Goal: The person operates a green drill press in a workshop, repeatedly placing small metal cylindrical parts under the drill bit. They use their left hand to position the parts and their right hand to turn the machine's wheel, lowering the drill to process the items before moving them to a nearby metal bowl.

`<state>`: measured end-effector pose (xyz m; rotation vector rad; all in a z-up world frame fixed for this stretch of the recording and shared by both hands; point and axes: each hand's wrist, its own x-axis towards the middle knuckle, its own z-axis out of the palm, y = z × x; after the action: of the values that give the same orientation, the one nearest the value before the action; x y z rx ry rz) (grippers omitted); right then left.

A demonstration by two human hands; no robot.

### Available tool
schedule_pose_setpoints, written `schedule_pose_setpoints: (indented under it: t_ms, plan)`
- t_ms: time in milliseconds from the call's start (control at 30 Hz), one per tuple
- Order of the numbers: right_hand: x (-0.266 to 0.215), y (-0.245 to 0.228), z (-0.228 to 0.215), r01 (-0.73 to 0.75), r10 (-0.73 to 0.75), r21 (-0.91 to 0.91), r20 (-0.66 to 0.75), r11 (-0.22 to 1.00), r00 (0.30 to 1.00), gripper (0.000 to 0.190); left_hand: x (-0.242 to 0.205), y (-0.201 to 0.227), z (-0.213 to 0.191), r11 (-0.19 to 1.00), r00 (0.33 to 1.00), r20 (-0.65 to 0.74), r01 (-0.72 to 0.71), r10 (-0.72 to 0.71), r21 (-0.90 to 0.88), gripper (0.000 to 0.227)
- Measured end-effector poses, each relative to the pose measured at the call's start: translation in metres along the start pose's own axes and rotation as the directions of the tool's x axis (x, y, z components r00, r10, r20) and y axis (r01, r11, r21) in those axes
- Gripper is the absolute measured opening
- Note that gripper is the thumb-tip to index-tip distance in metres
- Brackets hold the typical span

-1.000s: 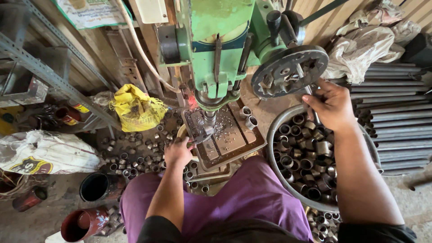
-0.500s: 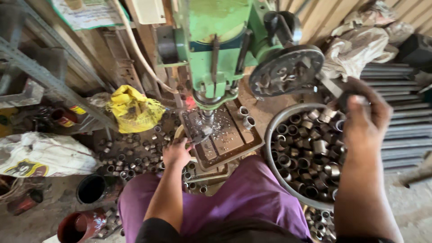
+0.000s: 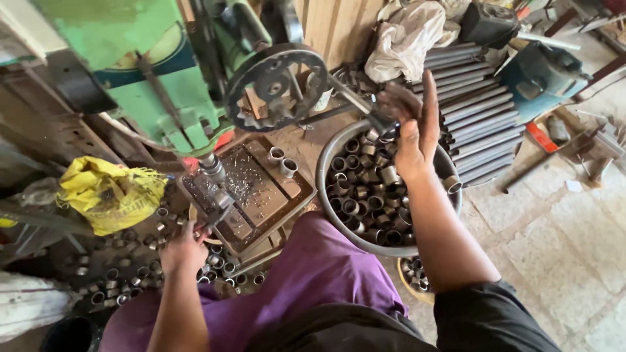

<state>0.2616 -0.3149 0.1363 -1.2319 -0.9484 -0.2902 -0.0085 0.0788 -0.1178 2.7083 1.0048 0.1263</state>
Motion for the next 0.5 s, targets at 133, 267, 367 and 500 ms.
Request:
schedule_pose_setpoints:
  t_ms: [133, 267, 367, 500]
  plan:
    - [-0.037, 0.08, -0.071, -0.422, 0.289, -0.331, -0.383, 0.844, 0.877, 0.045, -0.001, -0.017, -0.016, 0.982, 0.931, 0.333, 0.105, -0.153, 0.157, 0.039]
    - [-0.101, 0.138, -0.128, -0.558, 0.498, -0.784, -0.382, 0.272, 0.779, 0.041, -0.027, -0.036, -0.035, 0.988, 0.978, 0.204, 0.008, -0.04, 0.155, 0.026]
    - [-0.141, 0.153, -0.132, -0.514, 0.616, -0.843, -0.323, 0.159, 0.719, 0.053, -0.035, -0.052, -0.045, 0.938, 0.972, 0.213, 0.019, -0.098, 0.347, 0.031]
    - [-0.152, 0.161, -0.123, -0.572, 0.615, -0.82, -0.431, 0.04, 0.66, 0.052, -0.037, -0.073, -0.043, 0.792, 0.878, 0.284, 0.158, -0.386, 0.589, 0.043]
